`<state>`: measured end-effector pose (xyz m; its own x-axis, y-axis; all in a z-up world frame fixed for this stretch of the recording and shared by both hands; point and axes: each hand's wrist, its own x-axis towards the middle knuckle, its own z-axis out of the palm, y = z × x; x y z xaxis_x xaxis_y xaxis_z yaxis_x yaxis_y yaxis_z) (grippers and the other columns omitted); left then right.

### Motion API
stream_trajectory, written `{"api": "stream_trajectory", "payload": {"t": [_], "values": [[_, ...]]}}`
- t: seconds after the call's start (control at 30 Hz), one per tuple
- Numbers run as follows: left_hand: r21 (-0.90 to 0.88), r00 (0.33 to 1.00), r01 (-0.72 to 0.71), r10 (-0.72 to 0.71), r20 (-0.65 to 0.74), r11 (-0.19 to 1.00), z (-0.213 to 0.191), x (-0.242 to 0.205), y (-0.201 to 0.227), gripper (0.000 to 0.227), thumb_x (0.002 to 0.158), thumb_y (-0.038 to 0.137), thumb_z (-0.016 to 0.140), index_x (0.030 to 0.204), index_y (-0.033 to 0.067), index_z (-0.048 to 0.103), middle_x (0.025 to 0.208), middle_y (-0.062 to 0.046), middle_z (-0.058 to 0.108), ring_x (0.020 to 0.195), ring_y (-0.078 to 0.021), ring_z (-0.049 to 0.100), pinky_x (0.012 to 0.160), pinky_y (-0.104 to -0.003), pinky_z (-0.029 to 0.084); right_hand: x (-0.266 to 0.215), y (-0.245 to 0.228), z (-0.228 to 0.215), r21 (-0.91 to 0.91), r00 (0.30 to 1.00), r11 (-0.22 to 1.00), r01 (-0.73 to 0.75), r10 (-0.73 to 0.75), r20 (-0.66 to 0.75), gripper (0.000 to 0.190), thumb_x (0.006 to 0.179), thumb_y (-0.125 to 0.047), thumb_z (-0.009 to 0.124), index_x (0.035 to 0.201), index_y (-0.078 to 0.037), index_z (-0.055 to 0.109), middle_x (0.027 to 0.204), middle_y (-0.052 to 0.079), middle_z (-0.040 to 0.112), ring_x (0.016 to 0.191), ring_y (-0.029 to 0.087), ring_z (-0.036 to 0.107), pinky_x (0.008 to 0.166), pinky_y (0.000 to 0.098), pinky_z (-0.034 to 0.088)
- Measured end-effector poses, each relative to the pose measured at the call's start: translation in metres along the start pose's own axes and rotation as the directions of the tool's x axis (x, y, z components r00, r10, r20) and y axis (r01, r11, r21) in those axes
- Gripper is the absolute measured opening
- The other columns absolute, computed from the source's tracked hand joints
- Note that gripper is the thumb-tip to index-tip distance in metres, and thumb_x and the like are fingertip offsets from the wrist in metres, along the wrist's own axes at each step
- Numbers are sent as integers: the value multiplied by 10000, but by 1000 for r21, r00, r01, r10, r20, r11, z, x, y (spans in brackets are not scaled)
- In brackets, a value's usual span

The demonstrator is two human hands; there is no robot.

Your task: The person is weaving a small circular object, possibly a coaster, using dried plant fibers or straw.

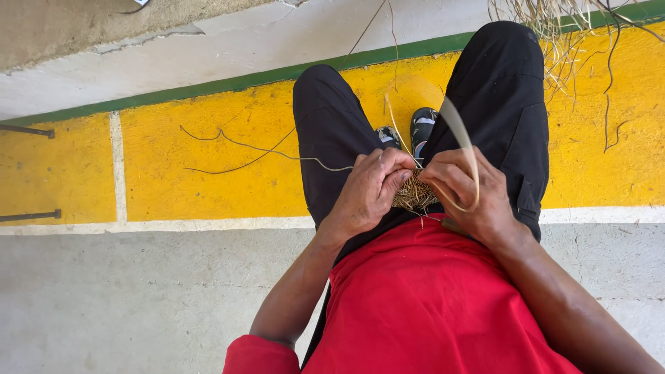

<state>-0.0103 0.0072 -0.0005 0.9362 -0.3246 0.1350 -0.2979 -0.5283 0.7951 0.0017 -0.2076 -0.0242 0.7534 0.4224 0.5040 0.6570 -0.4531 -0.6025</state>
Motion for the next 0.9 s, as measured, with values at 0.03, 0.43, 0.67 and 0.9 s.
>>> {"api": "stream_trajectory", "payload": {"t": [0.03, 0.43, 0.67, 0.9], "values": [[5, 1000, -6, 6, -5, 1000, 0, -2, 0, 91, 1035, 150, 638, 1121, 123, 626, 974, -5, 719, 918, -191, 640, 889, -352, 423, 1, 0, 1, -12, 1000, 1000, -11, 11, -2, 252, 818, -58, 813, 1051, -87, 721, 1061, 73, 684, 978, 227, 660, 838, 362, 565], [57, 995, -93, 96, -42, 994, 7, -12, 6, 185, 973, 76, 675, 1142, 151, 677, 945, 47, 704, 934, -178, 624, 869, -356, 422, 32, 13, -7, 378, 895, 824, -423, 315, 315, 222, 940, -150, 712, 1128, -34, 702, 998, 87, 746, 889, 158, 719, 774, 335, 575], [138, 999, -44, 41, 19, 989, 11, -12, -3, 150, 937, 103, 728, 1075, 164, 729, 906, 13, 689, 920, -206, 605, 832, -356, 399, 12, -1, -7, 227, 952, 928, -297, 270, 142, 82, 955, -83, 690, 1018, -31, 699, 951, 97, 731, 906, 255, 699, 810, 362, 552], [11, 990, -142, 141, 23, 990, 5, -12, 3, 317, 922, 139, 733, 1232, 204, 710, 1061, 54, 752, 940, -150, 601, 881, -319, 407, 13, 8, -33, 342, 990, 933, -112, 76, 116, 132, 918, -143, 731, 1041, -96, 725, 987, 35, 751, 926, 198, 725, 874, 325, 551]]}}
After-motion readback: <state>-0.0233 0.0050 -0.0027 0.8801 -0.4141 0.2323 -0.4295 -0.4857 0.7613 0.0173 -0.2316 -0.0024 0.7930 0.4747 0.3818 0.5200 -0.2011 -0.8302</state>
